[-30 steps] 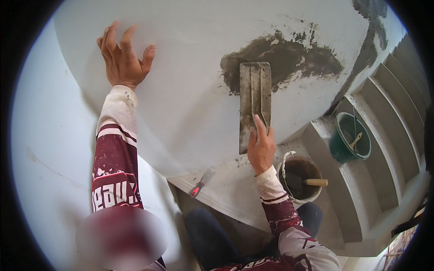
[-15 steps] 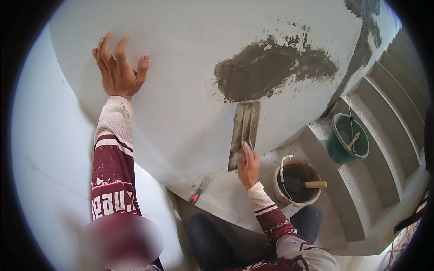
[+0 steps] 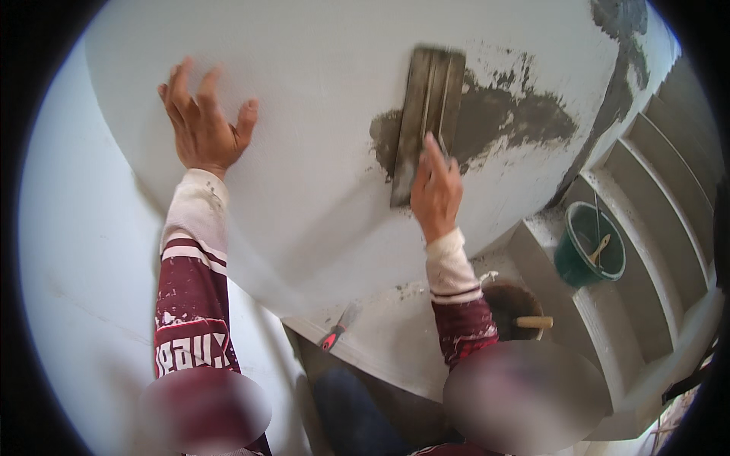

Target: The person applies plaster to a white wall using a trowel and a bucket of plaster. They repeatedly scoop plaster and spread it over the surface, smoothing it out. A paintbrush is also used to apply a liquid to the wall.

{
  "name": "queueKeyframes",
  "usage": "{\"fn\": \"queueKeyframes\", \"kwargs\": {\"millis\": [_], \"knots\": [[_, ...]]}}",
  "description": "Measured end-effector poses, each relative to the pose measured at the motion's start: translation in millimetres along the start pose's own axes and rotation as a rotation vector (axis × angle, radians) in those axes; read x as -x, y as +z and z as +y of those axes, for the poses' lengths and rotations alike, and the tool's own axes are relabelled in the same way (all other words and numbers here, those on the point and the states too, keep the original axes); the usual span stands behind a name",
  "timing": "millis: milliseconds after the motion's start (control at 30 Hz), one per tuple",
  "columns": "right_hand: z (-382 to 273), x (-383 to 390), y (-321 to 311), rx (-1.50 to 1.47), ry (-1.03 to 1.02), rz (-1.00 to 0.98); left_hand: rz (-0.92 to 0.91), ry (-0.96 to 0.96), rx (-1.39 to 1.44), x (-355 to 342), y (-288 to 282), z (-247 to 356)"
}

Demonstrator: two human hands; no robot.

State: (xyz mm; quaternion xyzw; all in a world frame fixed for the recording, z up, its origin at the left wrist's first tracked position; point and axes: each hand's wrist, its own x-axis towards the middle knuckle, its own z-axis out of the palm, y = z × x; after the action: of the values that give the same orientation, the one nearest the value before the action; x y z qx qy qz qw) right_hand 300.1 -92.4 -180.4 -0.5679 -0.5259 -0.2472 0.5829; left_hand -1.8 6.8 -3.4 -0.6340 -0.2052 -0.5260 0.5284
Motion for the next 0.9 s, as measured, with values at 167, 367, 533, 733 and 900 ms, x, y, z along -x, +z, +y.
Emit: {"fn": "queueKeyframes", "kwargs": {"millis": [167,367,533,733,900], "knots": [[20,84,9,-0.048,-0.051,-0.08,0.007,-0.036,-0.002,-3,2,4],[31,85,11,0.053,-0.025,-0.128,0.006,-0.034,-0.001,1,3,3],[-29,-35,-3,-0.008,-0.042,-0.053,0.012,0.049,-0.016,-3,-6,-9],[46,147,17,0.057,0.003,-0.188,0.003,-0.028,0.018,-1,7,7],[-11,-15,4,0.007,-0.027,-0.04,0.002,0.038,-0.007,3,2,-5]]}}
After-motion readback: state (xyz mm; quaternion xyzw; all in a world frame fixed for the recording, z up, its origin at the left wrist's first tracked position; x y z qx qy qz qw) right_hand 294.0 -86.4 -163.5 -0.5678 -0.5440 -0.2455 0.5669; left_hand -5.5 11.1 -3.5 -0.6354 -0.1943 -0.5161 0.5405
